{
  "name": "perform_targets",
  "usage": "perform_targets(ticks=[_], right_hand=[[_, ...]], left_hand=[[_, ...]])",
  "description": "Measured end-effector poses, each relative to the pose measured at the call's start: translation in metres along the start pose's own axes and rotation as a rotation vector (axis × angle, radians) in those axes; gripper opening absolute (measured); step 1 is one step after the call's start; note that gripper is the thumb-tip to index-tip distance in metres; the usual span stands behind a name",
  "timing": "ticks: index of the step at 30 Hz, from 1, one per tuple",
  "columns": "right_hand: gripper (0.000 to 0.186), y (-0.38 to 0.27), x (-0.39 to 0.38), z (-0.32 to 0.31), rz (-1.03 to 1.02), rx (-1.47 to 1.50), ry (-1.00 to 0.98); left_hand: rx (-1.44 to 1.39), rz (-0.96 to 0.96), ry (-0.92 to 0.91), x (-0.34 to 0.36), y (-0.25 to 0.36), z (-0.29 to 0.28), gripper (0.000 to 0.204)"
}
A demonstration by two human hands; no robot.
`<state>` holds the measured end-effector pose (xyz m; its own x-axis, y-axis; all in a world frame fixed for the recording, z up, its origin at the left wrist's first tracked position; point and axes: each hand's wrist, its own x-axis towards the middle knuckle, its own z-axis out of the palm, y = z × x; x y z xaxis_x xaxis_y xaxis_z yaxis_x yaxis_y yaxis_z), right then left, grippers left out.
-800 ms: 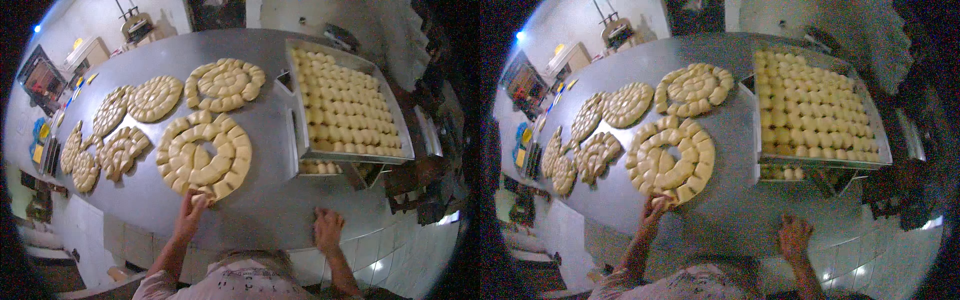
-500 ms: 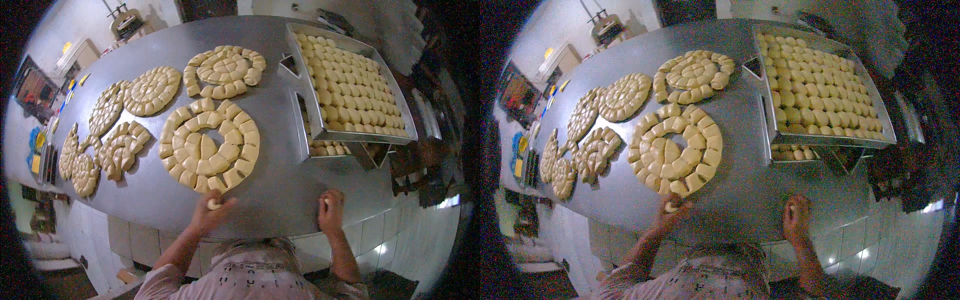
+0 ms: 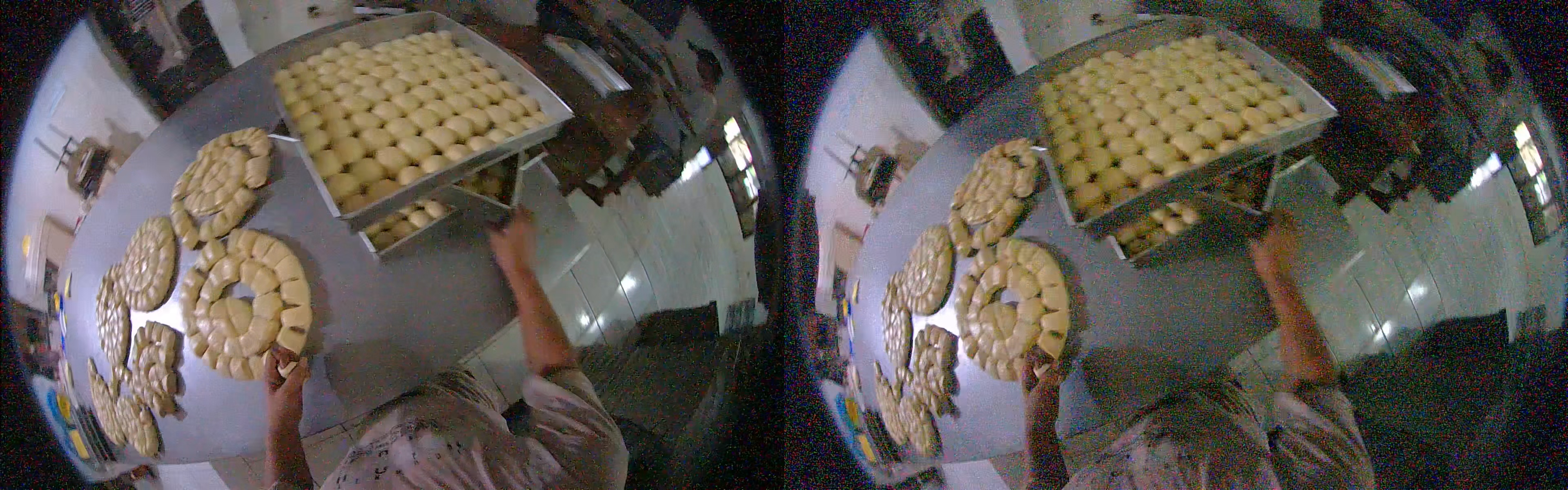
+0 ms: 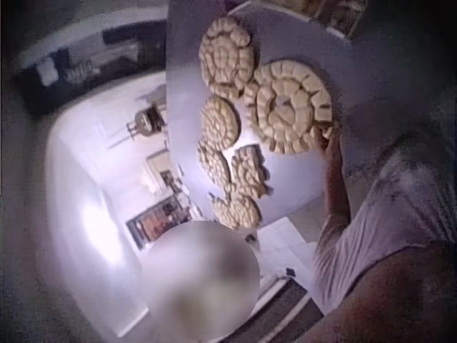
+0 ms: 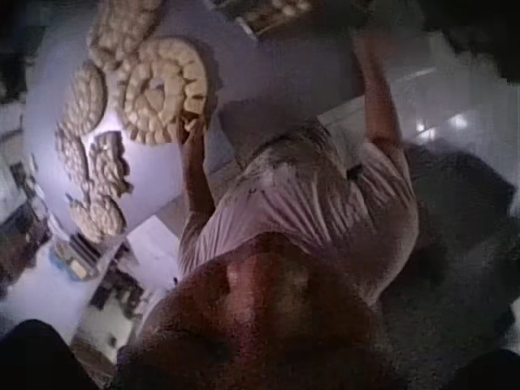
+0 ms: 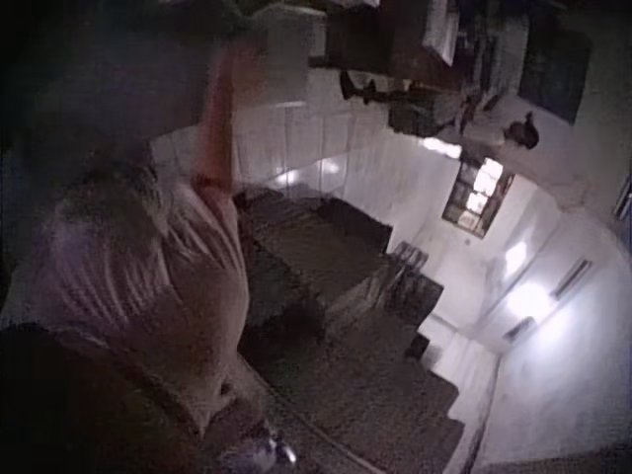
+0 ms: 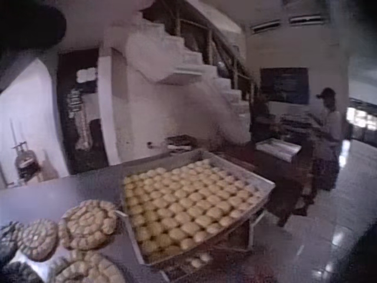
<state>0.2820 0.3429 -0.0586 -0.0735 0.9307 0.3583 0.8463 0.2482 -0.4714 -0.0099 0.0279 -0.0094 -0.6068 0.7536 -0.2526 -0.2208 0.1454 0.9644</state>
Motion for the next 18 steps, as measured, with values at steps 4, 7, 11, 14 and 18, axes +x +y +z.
perform_targets(ticks=[4,7,11,14,18], right_hand=[[0.036,-0.038,-0.028,-0.003,-0.274,-0.088,-0.248],[0.036,0.009,-0.031,-0.032,-0.321,0.012,-0.247],[0.034,0.027,-0.009,-0.025,-0.238,-0.202,-0.092],[0.035,0.028,-0.031,-0.039,-0.426,0.068,-0.245],[0.027,0.060,0.016,-0.104,-0.141,0.283,-0.439]], left_hand=[[0.082,-0.003,0.008,0.018,-0.012,0.035,0.029],[0.210,-0.015,0.046,0.019,0.006,0.047,0.023],[0.283,-0.097,-0.178,0.028,0.025,0.106,0.030],[0.160,-0.021,-0.168,0.031,0.029,0.117,0.027],[0.037,0.072,0.056,0.031,0.003,0.077,0.023]])
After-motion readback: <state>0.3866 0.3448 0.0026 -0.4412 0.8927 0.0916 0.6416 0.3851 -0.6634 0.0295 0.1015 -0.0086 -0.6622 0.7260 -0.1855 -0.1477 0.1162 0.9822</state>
